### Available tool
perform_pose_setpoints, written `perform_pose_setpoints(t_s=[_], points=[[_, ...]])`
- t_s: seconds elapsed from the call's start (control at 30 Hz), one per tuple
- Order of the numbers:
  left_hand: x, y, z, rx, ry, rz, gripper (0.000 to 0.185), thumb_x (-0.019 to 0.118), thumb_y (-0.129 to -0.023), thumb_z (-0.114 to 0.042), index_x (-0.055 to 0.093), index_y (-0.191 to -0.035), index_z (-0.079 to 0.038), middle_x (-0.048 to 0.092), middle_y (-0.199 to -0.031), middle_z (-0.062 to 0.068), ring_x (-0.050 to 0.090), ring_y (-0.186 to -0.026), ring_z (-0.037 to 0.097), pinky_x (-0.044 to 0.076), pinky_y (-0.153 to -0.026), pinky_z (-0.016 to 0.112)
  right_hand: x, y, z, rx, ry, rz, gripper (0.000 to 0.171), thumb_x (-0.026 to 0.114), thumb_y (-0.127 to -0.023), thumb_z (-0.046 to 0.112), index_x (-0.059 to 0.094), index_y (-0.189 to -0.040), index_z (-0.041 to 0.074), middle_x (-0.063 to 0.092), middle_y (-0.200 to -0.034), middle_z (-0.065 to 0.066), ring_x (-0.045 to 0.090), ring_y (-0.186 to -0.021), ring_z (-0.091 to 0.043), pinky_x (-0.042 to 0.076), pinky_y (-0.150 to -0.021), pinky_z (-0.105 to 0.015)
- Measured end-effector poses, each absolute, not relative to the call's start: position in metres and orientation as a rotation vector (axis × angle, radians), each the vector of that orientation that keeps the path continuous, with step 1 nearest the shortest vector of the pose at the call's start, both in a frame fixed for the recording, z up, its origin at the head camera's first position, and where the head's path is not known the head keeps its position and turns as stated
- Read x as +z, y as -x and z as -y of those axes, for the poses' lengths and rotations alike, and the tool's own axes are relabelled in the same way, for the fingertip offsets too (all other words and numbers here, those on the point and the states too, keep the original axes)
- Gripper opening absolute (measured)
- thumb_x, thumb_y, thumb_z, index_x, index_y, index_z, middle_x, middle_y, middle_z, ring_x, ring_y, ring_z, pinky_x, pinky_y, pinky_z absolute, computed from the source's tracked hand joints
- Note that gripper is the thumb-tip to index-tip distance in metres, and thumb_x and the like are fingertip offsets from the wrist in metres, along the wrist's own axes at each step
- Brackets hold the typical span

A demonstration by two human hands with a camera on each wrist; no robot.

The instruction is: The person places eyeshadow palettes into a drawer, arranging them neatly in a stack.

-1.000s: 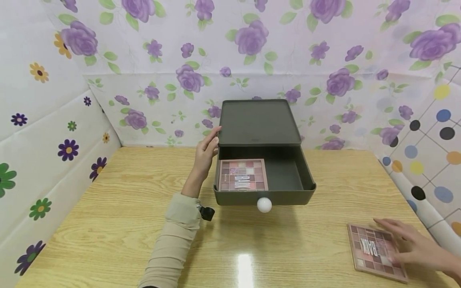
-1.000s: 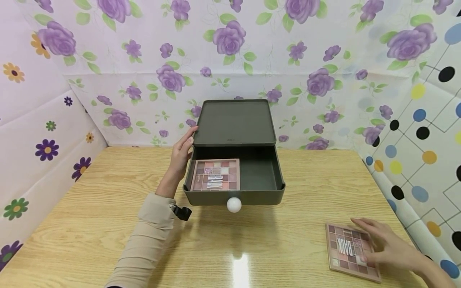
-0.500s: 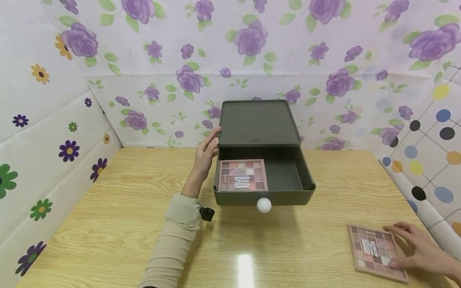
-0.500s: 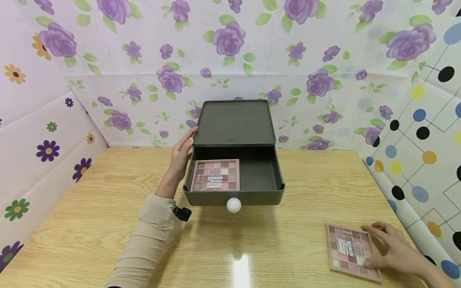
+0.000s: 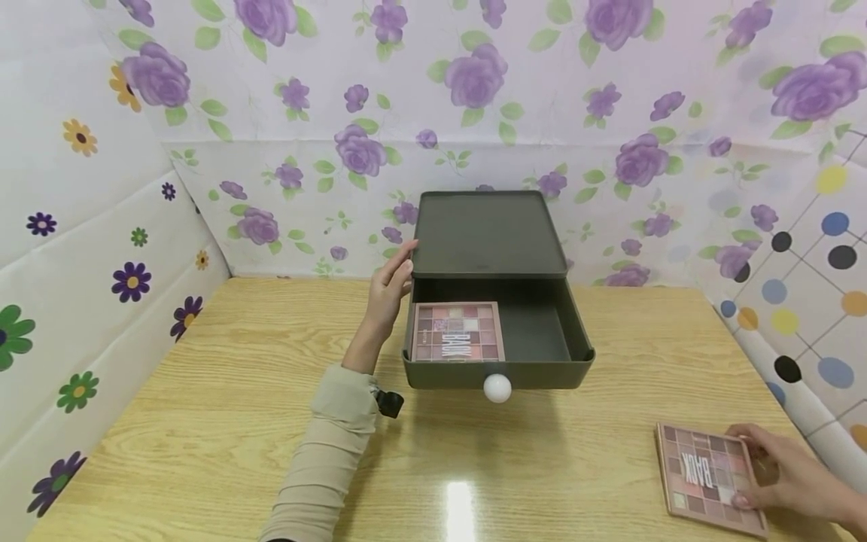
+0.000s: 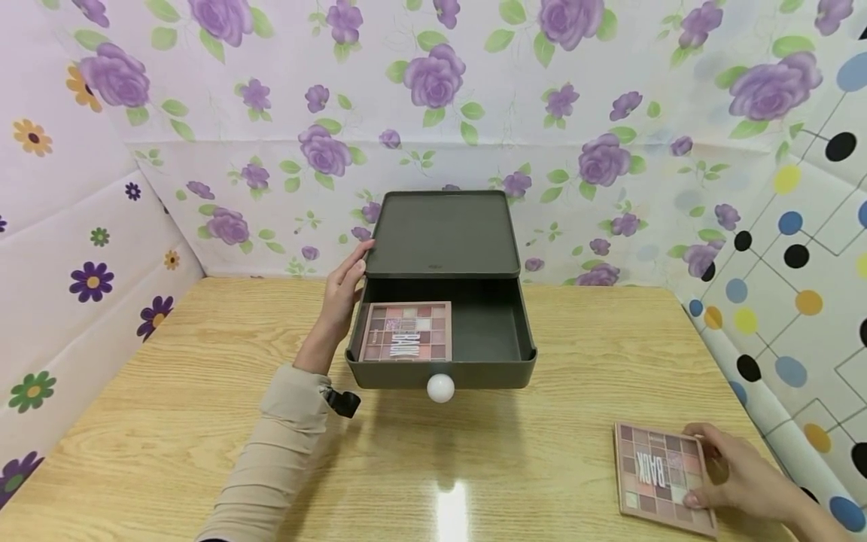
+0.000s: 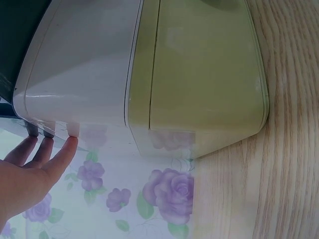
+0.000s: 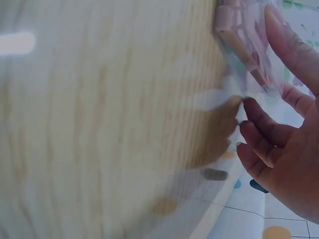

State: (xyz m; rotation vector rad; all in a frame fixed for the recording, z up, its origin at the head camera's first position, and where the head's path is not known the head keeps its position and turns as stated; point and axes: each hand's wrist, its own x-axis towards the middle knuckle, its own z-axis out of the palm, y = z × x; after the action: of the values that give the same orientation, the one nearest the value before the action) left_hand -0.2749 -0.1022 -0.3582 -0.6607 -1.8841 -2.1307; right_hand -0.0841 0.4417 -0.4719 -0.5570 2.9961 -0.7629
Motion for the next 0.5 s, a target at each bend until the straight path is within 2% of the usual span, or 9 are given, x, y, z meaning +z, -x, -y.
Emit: perform_pose_setpoints(t_s=[0.03,0.07,0.17,0.33,0.4,0.5], points=[[-0.358,0.275,0.102,-2.130,0.660,1.883,0.046,0.042,-0.093,-0.020,0.043,-0.135,-0.001,0.040,-0.140,0.010,0.060,-0.087,0.008,0.040,-0.090,0.049,-0.470,0.085,-0.441,-0.776,0.538,-2.954,0.074,0.085,-0.056,0.025,0.045,-0.112,-0.002,0.057,-0.088,-0.003,0.047,-0.077,0.003,0.043,-0.064,-0.025],[-0.358,0.274,0.102,-2.132,0.661,1.880,0.046,0.042,-0.093,-0.020,0.043,-0.135,-0.001,0.040,-0.140,0.010,0.060,-0.087,0.008,0.040,-0.090,0.049,-0.467,0.085,-0.441,-0.797,0.511,-2.900,0.075,0.084,-0.058,0.026,0.042,-0.114,-0.002,0.057,-0.087,-0.002,0.048,-0.075,0.004,0.042,-0.060,-0.020],[-0.357,0.274,0.102,-2.138,0.661,1.876,0.046,0.042,-0.093,-0.019,0.042,-0.135,0.000,0.039,-0.140,0.010,0.060,-0.087,0.008,0.043,-0.089,0.044,-0.461,0.086,-0.438,-0.846,0.405,-2.760,0.079,0.080,-0.065,0.026,0.033,-0.119,-0.006,0.056,-0.090,-0.008,0.050,-0.074,0.004,0.045,-0.062,-0.020],[-0.358,0.273,0.101,-2.164,0.675,1.852,0.047,0.042,-0.093,-0.019,0.041,-0.135,0.002,0.038,-0.140,0.012,0.060,-0.085,0.008,0.045,-0.086,0.036,-0.459,0.085,-0.435,-0.933,0.378,-2.719,0.080,0.080,-0.065,0.017,0.028,-0.118,-0.012,0.055,-0.089,-0.012,0.051,-0.072,0.002,0.047,-0.061,-0.021],[-0.359,0.274,0.101,-2.174,0.679,1.840,0.047,0.042,-0.093,-0.018,0.040,-0.135,0.002,0.039,-0.140,0.012,0.060,-0.084,0.008,0.046,-0.084,0.034,-0.460,0.084,-0.437,-0.997,0.396,-2.709,0.076,0.078,-0.067,0.011,0.030,-0.125,-0.001,0.053,-0.089,-0.012,0.052,-0.071,0.001,0.046,-0.060,-0.022],[-0.361,0.274,0.101,-2.175,0.682,1.837,0.046,0.042,-0.093,-0.017,0.041,-0.135,0.003,0.039,-0.139,0.013,0.060,-0.084,0.008,0.047,-0.081,0.030,-0.461,0.083,-0.441,-1.135,0.415,-2.628,0.074,0.073,-0.073,0.005,0.031,-0.129,0.030,0.050,-0.091,-0.010,0.055,-0.071,-0.004,0.047,-0.058,-0.024]])
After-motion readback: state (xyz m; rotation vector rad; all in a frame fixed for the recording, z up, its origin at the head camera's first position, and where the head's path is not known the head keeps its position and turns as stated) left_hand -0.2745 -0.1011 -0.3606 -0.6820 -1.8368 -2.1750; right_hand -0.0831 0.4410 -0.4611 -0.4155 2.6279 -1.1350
